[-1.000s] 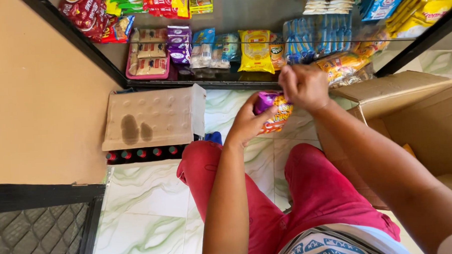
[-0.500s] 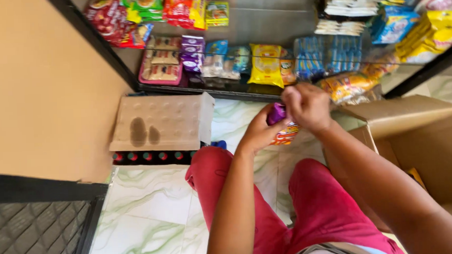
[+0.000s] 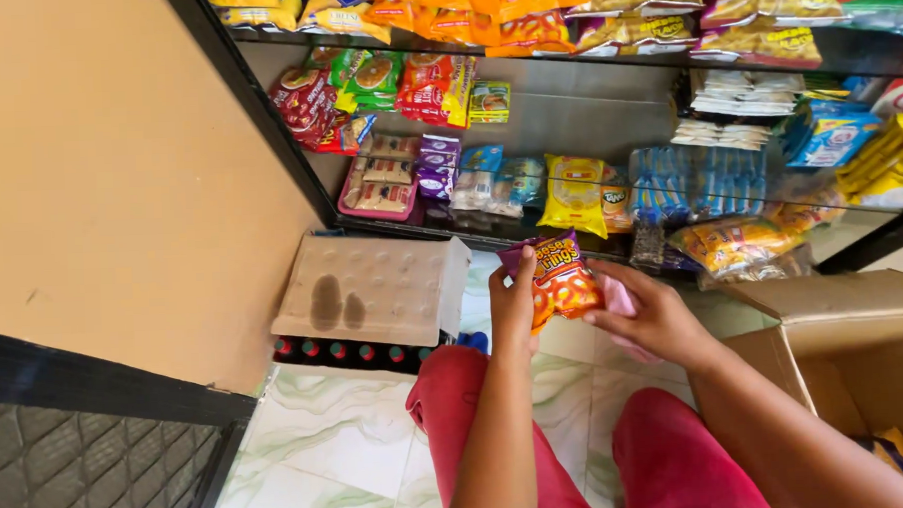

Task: Cleaning and organizing snack and laundry detergent packets on grocery store shelves.

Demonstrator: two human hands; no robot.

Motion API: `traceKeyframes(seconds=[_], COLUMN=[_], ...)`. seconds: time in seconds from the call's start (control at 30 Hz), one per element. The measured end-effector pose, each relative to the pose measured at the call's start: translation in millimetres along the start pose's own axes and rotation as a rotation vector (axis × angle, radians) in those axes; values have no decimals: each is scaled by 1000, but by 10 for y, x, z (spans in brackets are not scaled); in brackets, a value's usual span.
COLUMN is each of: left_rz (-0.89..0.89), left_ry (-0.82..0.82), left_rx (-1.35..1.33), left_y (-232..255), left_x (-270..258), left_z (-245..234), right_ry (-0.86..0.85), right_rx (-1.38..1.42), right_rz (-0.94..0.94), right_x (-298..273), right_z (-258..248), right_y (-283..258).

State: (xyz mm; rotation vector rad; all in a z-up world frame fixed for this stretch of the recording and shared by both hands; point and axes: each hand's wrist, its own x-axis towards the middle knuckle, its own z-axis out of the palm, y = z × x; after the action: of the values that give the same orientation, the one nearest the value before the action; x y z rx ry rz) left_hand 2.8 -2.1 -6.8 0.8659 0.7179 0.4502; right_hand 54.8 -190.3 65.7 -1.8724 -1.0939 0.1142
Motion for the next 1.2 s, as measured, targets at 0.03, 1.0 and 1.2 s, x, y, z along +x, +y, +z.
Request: traceKeyframes(seconds=[0.03, 1.0, 1.2], left_rz=[-1, 668, 829], left_ry=[1, -171, -89], left_rx=[-1, -37, 245], left_y=[-25, 3221, 3126], left_x=[23, 2095, 2388], left_z=[-48, 1163, 1308], right_ry=[-2, 558, 333], right_rx=[0, -1223, -1393], right_rz=[1, -864, -632], right_x=[20, 4101, 4317], right_z=[-12, -478, -371], right_y=[-50, -659, -595])
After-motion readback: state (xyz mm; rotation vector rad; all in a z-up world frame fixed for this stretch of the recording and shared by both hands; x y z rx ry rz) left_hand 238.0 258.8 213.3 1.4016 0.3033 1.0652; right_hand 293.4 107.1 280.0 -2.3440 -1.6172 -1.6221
